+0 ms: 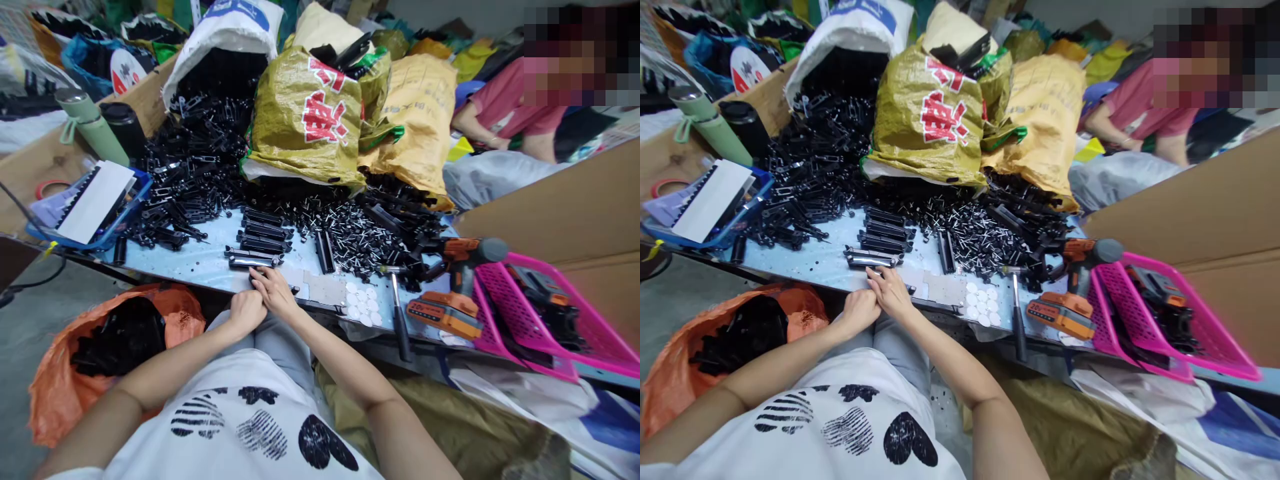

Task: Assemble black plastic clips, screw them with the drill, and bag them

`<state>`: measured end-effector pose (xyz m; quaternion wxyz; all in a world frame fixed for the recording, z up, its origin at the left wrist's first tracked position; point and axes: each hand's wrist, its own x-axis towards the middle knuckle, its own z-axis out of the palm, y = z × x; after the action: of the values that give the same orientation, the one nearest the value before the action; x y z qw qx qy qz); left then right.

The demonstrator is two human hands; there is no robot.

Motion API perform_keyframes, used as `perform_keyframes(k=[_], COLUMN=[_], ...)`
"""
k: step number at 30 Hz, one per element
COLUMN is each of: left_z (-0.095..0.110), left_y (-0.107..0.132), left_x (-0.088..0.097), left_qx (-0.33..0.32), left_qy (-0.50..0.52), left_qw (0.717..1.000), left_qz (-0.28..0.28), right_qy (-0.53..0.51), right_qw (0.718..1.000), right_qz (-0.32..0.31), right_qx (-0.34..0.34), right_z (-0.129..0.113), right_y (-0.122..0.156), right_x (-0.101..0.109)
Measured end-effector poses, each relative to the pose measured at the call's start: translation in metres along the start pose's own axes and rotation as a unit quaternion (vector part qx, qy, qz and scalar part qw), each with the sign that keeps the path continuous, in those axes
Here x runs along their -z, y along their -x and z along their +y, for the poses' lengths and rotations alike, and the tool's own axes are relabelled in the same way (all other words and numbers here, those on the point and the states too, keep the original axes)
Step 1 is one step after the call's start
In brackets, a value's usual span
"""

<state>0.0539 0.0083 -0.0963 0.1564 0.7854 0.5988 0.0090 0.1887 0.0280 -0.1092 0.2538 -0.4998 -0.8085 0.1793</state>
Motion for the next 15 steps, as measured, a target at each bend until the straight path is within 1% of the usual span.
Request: perform_keyframes(k=[1,2,3,4,5,6,7,8,9,11,13,15], left_z=[-0.004,-0.009,-0.014,-0.019,-0.022,-0.023,-0.022,-0.018,-0.014,-0.004,0.001,0.001], left_y=[-0.002,-0.006,-0.011,-0.017,-0.024,-0.032,-0.040,-0.047,-0.052,-0.060,-0.062,-0.060], left_x=[0.001,0.002,0.004,0.006,0.008,0.010,0.011,0.013,0.014,0.018,0.025,0.033], left_qx=[-0.027,-0.068,-0.125,-0.198,-0.278,-0.355,-0.416,-0.453,-0.463,-0.425,-0.368,-0.329], left_qy=[-0.001,-0.004,-0.010,-0.018,-0.028,-0.039,-0.053,-0.067,-0.082,-0.102,-0.092,-0.052], left_qw=[0.999,0.996,0.988,0.972,0.948,0.921,0.897,0.881,0.878,0.899,0.925,0.942], left_qz=[0.023,0.056,0.095,0.129,0.150,0.153,0.140,0.118,0.090,0.038,-0.004,-0.033], right_qy=[-0.002,0.003,0.018,0.045,0.084,0.129,0.171,0.205,0.230,0.248,0.234,0.197], right_qw=[1.000,0.999,0.998,0.996,0.993,0.987,0.982,0.977,0.973,0.966,0.967,0.973], right_qz=[0.008,0.024,0.046,0.069,0.088,0.092,0.076,0.041,-0.002,-0.074,-0.101,-0.117], right_qx=[0.017,0.030,0.031,0.021,0.002,-0.019,-0.033,-0.037,-0.034,-0.014,0.006,0.027], right_z=[0.003,0.008,0.015,0.024,0.034,0.044,0.054,0.063,0.069,0.075,0.073,0.064], right_y=[0.007,0.016,0.027,0.039,0.051,0.062,0.071,0.078,0.082,0.085,0.082,0.076], right_x=[0.008,0.018,0.028,0.039,0.048,0.056,0.062,0.066,0.069,0.073,0.078,0.086])
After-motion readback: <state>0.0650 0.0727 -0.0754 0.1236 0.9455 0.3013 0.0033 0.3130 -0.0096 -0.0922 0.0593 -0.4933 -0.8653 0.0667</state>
